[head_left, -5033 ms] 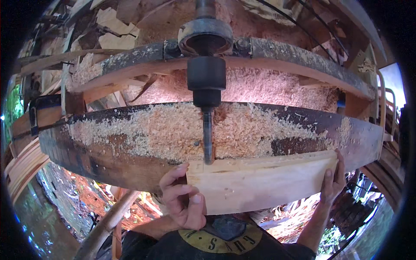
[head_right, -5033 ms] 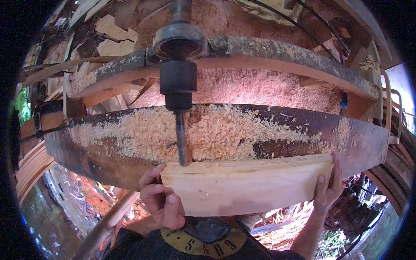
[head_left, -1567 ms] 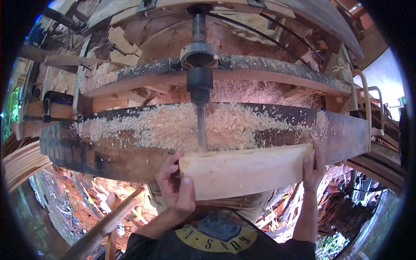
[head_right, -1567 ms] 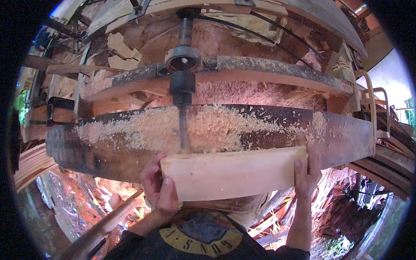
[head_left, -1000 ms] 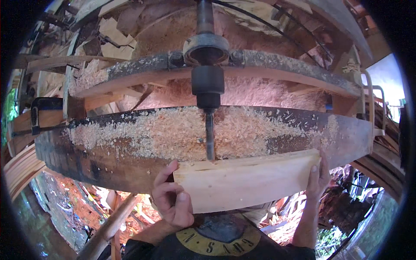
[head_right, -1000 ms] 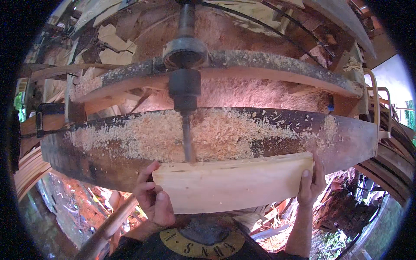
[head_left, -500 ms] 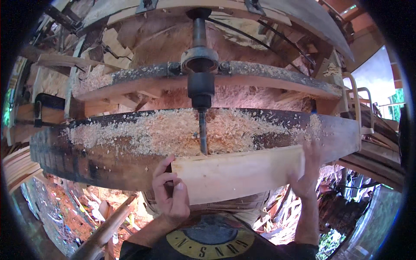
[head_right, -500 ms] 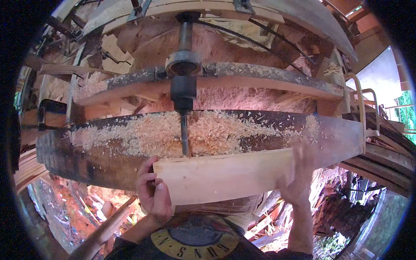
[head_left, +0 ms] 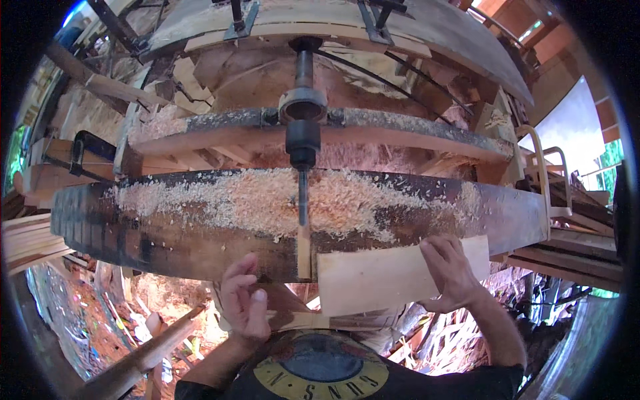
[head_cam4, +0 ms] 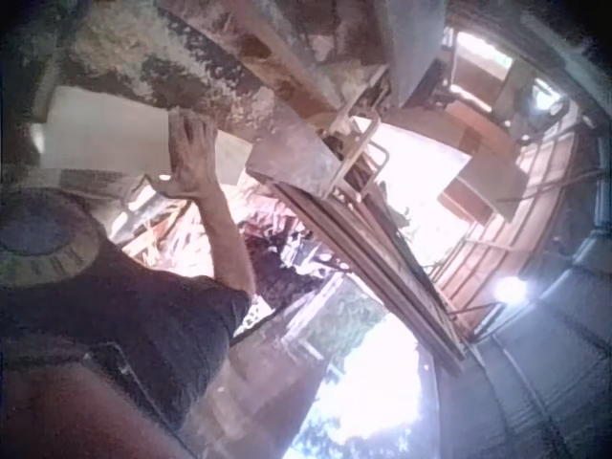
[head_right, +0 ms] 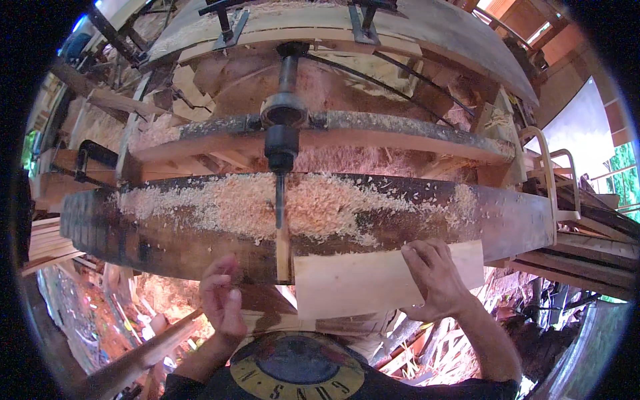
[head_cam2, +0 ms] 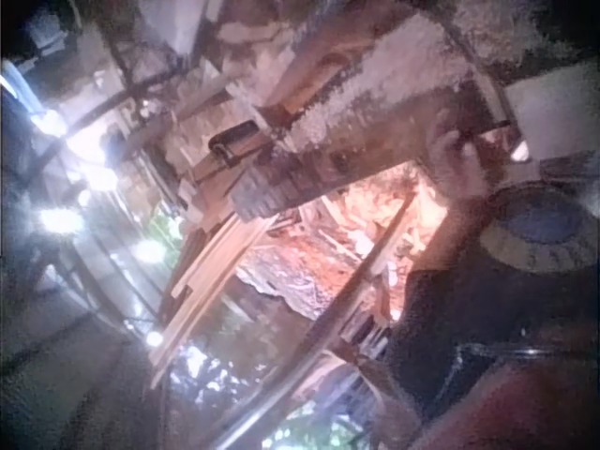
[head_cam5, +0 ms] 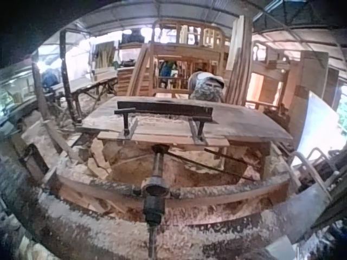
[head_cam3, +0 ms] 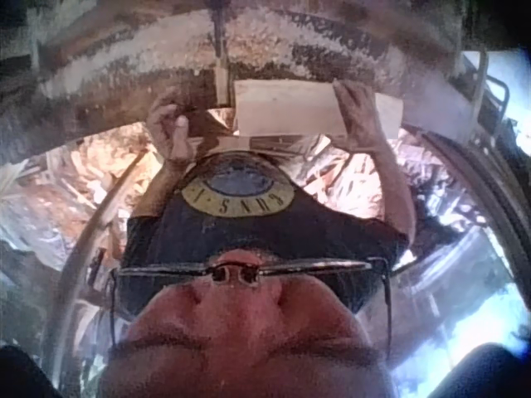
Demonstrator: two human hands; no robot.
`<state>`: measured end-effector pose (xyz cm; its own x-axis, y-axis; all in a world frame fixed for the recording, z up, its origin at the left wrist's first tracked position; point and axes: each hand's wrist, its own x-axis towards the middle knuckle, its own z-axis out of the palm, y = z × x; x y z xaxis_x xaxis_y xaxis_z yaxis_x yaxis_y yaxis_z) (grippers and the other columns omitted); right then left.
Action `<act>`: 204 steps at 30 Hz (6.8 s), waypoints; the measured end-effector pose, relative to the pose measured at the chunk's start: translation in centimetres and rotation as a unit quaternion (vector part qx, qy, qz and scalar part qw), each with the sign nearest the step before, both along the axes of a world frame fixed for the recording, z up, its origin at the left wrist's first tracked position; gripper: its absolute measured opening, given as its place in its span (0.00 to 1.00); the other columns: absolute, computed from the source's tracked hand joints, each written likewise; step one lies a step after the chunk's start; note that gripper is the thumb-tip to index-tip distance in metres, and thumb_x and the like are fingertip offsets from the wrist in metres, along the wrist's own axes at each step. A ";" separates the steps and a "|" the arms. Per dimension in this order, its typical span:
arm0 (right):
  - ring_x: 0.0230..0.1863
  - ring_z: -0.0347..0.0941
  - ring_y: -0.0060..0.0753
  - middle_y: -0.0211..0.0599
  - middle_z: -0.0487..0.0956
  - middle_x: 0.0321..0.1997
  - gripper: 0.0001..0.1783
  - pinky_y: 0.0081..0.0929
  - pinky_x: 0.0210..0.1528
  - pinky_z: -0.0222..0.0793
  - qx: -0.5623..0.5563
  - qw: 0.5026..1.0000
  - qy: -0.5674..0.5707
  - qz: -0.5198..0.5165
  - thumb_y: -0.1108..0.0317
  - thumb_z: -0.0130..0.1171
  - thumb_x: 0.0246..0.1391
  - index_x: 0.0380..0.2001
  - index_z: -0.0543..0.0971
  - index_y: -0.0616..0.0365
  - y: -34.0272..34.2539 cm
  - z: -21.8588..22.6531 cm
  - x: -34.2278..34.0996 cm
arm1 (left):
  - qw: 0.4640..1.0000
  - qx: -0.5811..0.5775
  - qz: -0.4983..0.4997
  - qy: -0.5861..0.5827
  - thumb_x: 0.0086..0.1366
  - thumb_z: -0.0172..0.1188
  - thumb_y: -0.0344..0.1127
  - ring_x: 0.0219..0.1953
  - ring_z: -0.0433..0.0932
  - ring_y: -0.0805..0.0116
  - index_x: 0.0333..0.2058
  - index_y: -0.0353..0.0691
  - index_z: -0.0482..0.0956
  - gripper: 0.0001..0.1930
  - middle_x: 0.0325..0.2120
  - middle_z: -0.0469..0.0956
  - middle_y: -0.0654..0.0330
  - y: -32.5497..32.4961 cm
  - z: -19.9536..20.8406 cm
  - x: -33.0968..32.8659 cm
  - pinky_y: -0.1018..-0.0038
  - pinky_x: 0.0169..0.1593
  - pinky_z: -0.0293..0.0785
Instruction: The person holds a rectangular wood block with both hands and moves it under a rotating drill bit to carve a slot. They periodically shift the block back and forth to clear shavings and extend the hollowed area.
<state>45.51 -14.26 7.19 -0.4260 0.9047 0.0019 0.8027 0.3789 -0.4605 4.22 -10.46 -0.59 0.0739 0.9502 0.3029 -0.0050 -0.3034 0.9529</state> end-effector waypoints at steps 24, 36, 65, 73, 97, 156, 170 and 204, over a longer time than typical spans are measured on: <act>0.60 0.69 0.62 0.53 0.74 0.59 0.59 0.56 0.64 0.63 0.213 0.958 -0.075 -0.176 0.54 0.79 0.24 0.65 0.67 0.62 8.3 -4.8 7.4 | 0.999 -0.015 0.034 0.037 0.66 0.49 0.22 0.53 0.76 0.58 0.46 0.37 0.72 0.11 0.55 0.73 0.45 -1.3 0.9 -0.9 0.61 0.58 0.76; 0.58 0.69 0.68 0.62 0.70 0.59 0.56 0.60 0.61 0.64 0.203 0.963 -0.079 -0.158 0.55 0.76 0.31 0.64 0.65 0.66 -4.4 0.5 1.1 | 1.000 -0.028 -0.002 0.001 0.68 0.51 0.23 0.52 0.76 0.61 0.48 0.36 0.72 0.11 0.53 0.74 0.47 -2.8 1.3 -2.1 0.64 0.57 0.75; 0.58 0.68 0.59 0.59 0.73 0.56 0.60 0.52 0.63 0.61 0.152 0.984 0.087 -0.002 0.38 0.75 0.28 0.59 0.70 0.73 12.5 -3.9 -39.4 | 0.985 -0.050 0.165 -0.029 0.71 0.56 0.35 0.62 0.73 0.61 0.58 0.32 0.77 0.20 0.61 0.75 0.51 9.1 1.3 -28.4 0.65 0.67 0.65; 0.59 0.68 0.58 0.57 0.74 0.56 0.60 0.50 0.65 0.61 0.161 0.985 0.029 0.058 0.41 0.75 0.26 0.60 0.70 0.73 19.5 -4.4 -38.7 | 0.981 -0.007 0.186 0.057 0.71 0.55 0.34 0.69 0.66 0.53 0.55 0.31 0.79 0.18 0.70 0.65 0.44 12.9 -0.1 -27.8 0.60 0.73 0.56; 0.65 0.61 0.66 0.61 0.66 0.65 0.62 0.61 0.68 0.56 0.120 0.990 0.040 0.068 0.41 0.74 0.33 0.66 0.64 0.70 3.4 3.3 -25.4 | 0.986 0.102 0.108 -0.071 0.67 0.59 0.42 0.64 0.72 0.50 0.48 0.33 0.79 0.19 0.61 0.73 0.42 -1.5 5.5 -17.4 0.52 0.66 0.68; 0.72 0.61 0.72 0.66 0.65 0.71 0.55 0.68 0.73 0.50 0.094 0.995 -0.038 -0.009 0.48 0.69 0.38 0.68 0.65 0.66 -0.4 -3.1 -7.3 | 0.982 0.025 -0.175 0.067 0.63 0.64 0.32 0.74 0.56 0.34 0.50 0.36 0.80 0.17 0.72 0.52 0.30 -2.7 1.5 -1.9 0.54 0.73 0.57; 0.75 0.54 0.70 0.60 0.60 0.75 0.64 0.71 0.74 0.45 0.113 0.979 -0.134 -0.100 0.28 0.70 0.40 0.70 0.61 0.61 -2.4 -3.3 -2.7 | 0.982 0.045 -0.111 0.146 0.63 0.62 0.32 0.67 0.68 0.40 0.50 0.33 0.75 0.18 0.65 0.63 0.32 -1.1 1.8 -0.9 0.53 0.68 0.66; 0.67 0.64 0.74 0.67 0.70 0.65 0.58 0.76 0.69 0.51 0.066 0.980 -0.119 -0.144 0.28 0.66 0.46 0.69 0.64 0.60 0.3 -4.4 -0.1 | 0.998 0.028 0.062 -0.012 0.65 0.58 0.61 0.67 0.64 0.37 0.52 0.42 0.74 0.29 0.60 0.66 0.34 1.8 -2.5 3.3 0.47 0.66 0.65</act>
<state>45.38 -13.95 2.83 -0.1565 0.9859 0.0592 0.9639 0.1655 -0.2087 7.57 -8.61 -3.11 -0.0511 0.9333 0.3555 0.0131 -0.3553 0.9347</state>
